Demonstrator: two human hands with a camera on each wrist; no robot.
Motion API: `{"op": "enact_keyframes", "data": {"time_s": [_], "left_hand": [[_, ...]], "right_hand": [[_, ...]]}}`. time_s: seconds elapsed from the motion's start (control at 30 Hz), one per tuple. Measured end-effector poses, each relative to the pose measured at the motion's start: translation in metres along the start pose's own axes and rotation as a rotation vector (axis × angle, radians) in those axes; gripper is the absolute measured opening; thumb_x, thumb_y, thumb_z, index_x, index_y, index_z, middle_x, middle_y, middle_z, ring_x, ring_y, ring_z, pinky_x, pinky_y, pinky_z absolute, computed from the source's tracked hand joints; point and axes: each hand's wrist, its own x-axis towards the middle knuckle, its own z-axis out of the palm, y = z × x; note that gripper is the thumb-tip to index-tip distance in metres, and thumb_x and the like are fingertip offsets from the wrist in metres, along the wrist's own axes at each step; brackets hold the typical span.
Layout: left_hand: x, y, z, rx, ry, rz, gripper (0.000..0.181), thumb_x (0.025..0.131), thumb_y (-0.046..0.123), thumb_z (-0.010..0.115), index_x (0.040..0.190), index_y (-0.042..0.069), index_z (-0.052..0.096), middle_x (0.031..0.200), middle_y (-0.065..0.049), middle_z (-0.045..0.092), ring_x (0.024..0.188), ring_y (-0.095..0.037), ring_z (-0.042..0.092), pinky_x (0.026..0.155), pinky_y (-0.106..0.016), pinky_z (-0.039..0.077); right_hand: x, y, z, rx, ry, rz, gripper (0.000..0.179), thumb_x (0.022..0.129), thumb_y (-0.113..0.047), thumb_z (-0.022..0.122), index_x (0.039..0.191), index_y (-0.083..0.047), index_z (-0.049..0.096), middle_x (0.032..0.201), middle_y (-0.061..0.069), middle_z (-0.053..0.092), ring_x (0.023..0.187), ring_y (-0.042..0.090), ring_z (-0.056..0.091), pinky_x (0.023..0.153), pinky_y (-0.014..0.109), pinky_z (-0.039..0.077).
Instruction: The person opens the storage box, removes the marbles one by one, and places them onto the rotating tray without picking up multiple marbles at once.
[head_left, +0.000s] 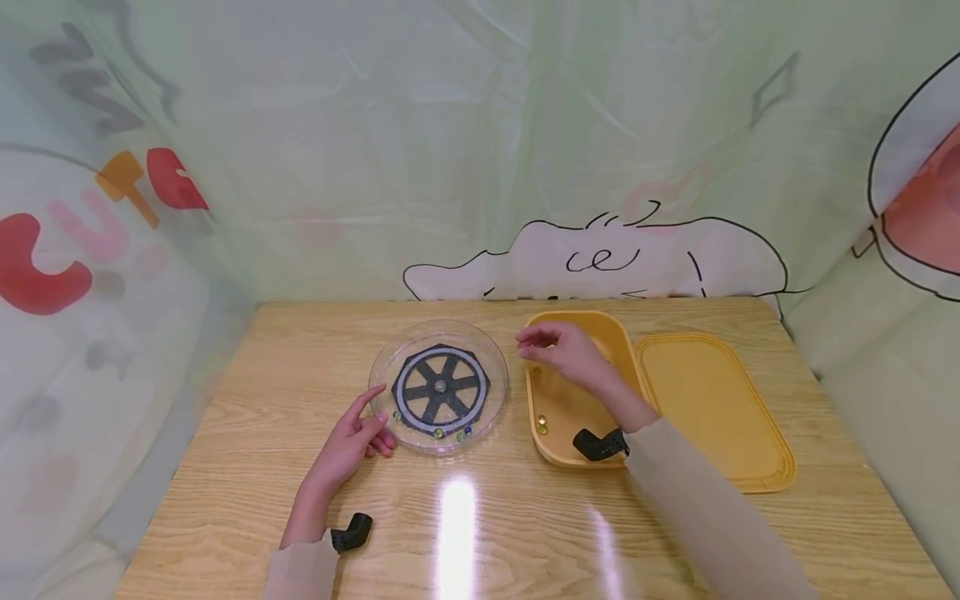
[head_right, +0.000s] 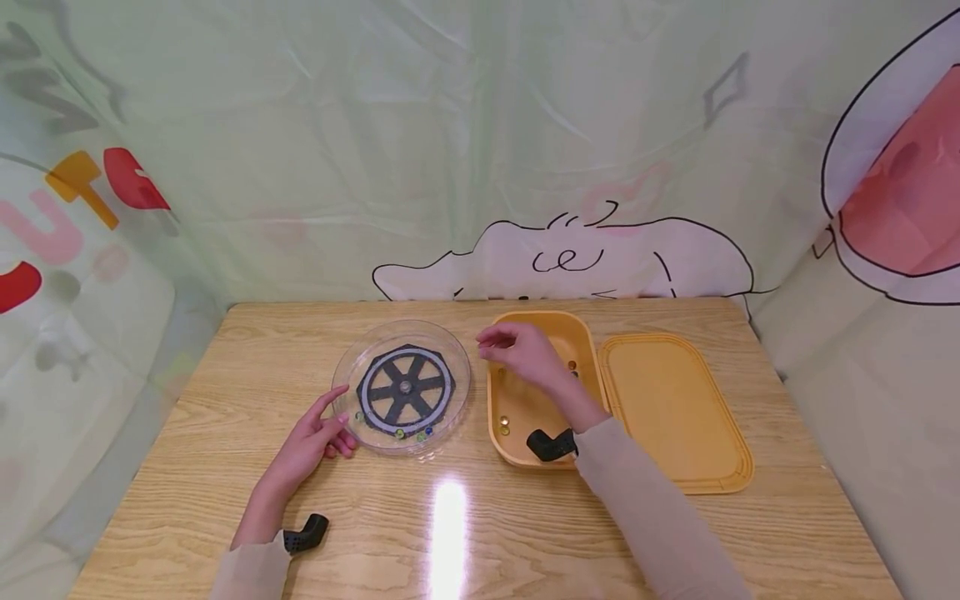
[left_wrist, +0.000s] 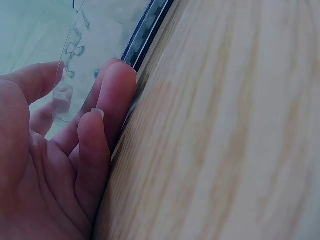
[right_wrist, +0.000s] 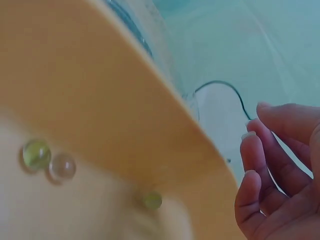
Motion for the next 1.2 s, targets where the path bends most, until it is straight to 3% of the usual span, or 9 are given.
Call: {"op": "enact_keyframes", "data": {"time_s": [0.17,0.37,0.53,0.7,0.97,1.2], "left_hand": [[0.0,-0.001,0.0,-0.011,0.006,-0.003,0.051,0.105,0.03,0.053,0.152,0.03,0.035,0.085,-0.015,0.07,0.072,-0.027,0.067,0.066,-0.027,0.049],[-0.001,0.0,0.002,-0.012,0.007,-0.002,0.05,0.105,0.028,0.053,0.152,0.03,0.036,0.085,-0.015,0.07,0.072,-0.027,0.067,0.065,-0.027,0.049],[-0.002,0.002,0.002,-0.001,0.014,-0.005,0.05,0.105,0.027,0.052,0.152,0.029,0.036,0.085,-0.015,0.07,0.072,-0.027,0.067,0.065,-0.026,0.049],[-0.002,0.005,0.003,0.008,0.016,0.008,0.05,0.105,0.024,0.052,0.152,0.024,0.035,0.083,-0.015,0.07,0.07,-0.026,0.067,0.064,-0.027,0.049],[-0.002,0.004,0.003,0.002,0.022,0.003,0.05,0.105,0.025,0.052,0.152,0.025,0.035,0.083,-0.014,0.07,0.07,-0.025,0.067,0.064,-0.027,0.049],[-0.001,0.002,0.002,-0.008,0.016,0.009,0.05,0.105,0.026,0.053,0.152,0.029,0.036,0.084,-0.015,0.07,0.071,-0.027,0.067,0.064,-0.028,0.049]], "right_hand": [[0.003,0.014,-0.007,-0.011,0.061,0.054,0.02,0.09,-0.007,0.074,0.109,0.0,0.072,0.102,0.01,0.071,0.093,0.024,0.06,0.075,0.025,0.049],[0.006,0.025,-0.01,-0.015,0.08,0.106,0.02,0.089,-0.008,0.075,0.108,0.0,0.072,0.102,0.013,0.071,0.087,0.024,0.06,0.069,0.029,0.049],[0.007,0.03,-0.01,-0.045,0.052,0.148,0.02,0.09,-0.011,0.075,0.108,-0.002,0.072,0.1,0.012,0.071,0.083,0.028,0.061,0.065,0.036,0.051],[0.008,0.035,-0.009,-0.087,-0.003,0.154,0.019,0.09,-0.009,0.074,0.108,-0.003,0.073,0.099,0.01,0.071,0.081,0.025,0.061,0.064,0.031,0.05],[0.012,0.046,-0.004,-0.184,-0.065,0.113,0.016,0.086,-0.003,0.075,0.101,0.0,0.073,0.093,0.008,0.071,0.085,0.021,0.061,0.078,0.033,0.049],[0.012,0.05,0.001,-0.265,-0.104,0.143,0.017,0.084,-0.009,0.079,0.098,-0.002,0.074,0.091,0.005,0.071,0.086,0.021,0.06,0.081,0.035,0.048]]}}
